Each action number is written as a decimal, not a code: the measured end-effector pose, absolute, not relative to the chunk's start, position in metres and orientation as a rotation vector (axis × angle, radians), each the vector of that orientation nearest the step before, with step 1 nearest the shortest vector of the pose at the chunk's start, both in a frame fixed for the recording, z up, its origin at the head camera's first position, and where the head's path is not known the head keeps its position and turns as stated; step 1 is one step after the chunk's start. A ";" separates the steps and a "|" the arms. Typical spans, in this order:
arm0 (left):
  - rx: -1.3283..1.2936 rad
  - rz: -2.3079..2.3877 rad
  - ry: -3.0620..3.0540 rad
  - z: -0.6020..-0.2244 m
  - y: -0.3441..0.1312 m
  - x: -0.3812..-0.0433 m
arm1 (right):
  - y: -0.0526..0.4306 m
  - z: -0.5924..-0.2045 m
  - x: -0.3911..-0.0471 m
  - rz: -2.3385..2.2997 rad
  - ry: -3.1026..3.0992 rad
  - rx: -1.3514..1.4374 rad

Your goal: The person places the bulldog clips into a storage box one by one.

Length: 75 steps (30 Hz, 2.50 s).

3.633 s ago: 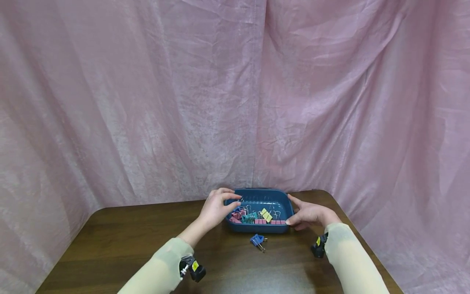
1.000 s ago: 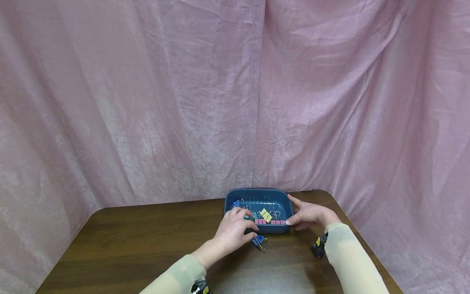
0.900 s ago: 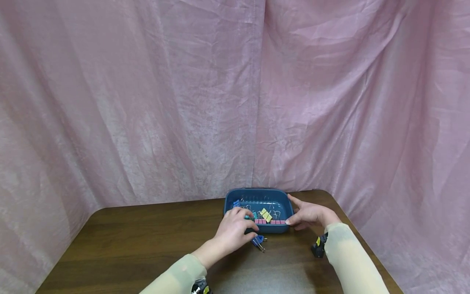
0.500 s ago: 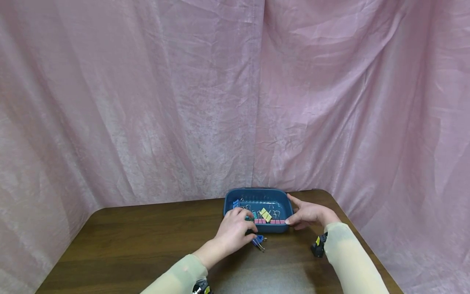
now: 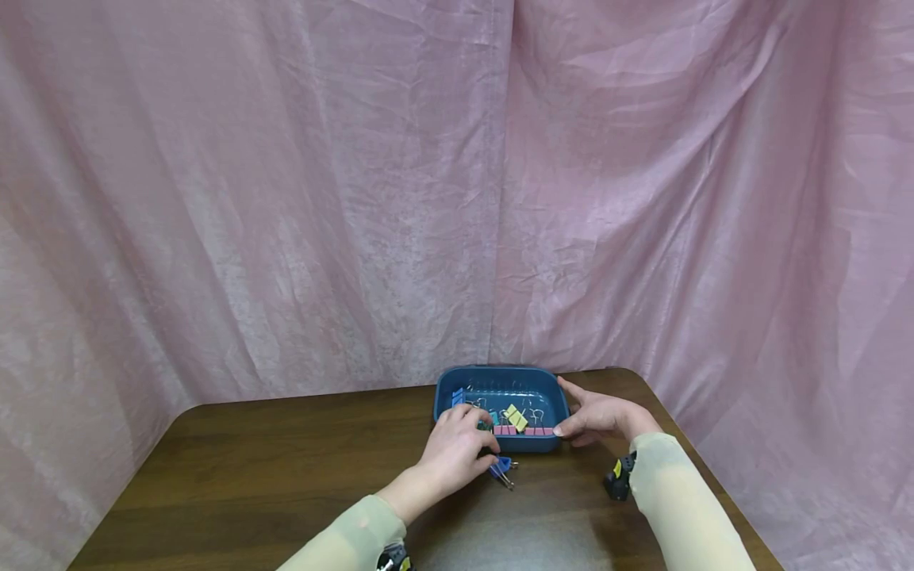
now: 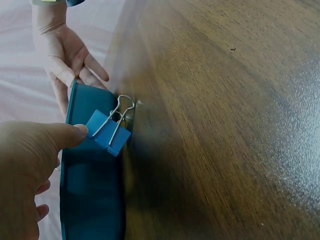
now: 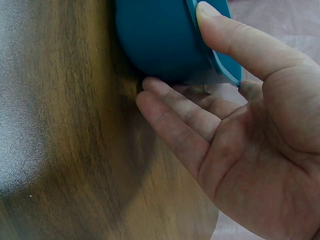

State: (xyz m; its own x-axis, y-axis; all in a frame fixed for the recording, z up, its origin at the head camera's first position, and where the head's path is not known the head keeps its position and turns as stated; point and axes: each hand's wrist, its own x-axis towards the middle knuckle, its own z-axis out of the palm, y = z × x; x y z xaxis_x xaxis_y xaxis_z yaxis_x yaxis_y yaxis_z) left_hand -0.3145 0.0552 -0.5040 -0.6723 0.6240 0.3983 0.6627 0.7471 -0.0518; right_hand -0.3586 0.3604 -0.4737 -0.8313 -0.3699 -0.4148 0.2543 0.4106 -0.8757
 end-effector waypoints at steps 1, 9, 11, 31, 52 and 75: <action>-0.983 -0.138 -2.554 -0.504 0.055 -0.315 | 0.360 -0.474 -0.359 -1.447 2.107 -0.097; -0.983 -0.140 -2.548 -0.506 0.055 -0.315 | 0.360 -0.474 -0.359 -1.451 2.106 -0.104; -0.981 -0.142 -2.554 -0.506 0.056 -0.315 | 0.360 -0.475 -0.360 -1.448 2.108 -0.105; -1.024 -0.185 -2.535 -0.510 0.054 -0.313 | 0.359 -0.475 -0.360 -1.441 2.100 -0.106; -1.055 -0.187 -2.544 -0.513 0.052 -0.304 | 0.357 -0.473 -0.355 -1.421 2.114 -0.097; -1.066 -0.360 -2.546 -0.514 0.037 -0.279 | 0.359 -0.474 -0.360 -1.441 2.104 -0.120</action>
State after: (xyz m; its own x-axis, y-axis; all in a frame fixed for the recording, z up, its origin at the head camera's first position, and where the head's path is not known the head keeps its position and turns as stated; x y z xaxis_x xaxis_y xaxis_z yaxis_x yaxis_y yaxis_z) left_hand -0.2794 0.0375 -0.5144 -0.6527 0.6329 0.4164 0.7236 0.6836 0.0951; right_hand -0.3598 0.3592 -0.4740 -0.8280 -0.3843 -0.4083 0.2419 0.4122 -0.8784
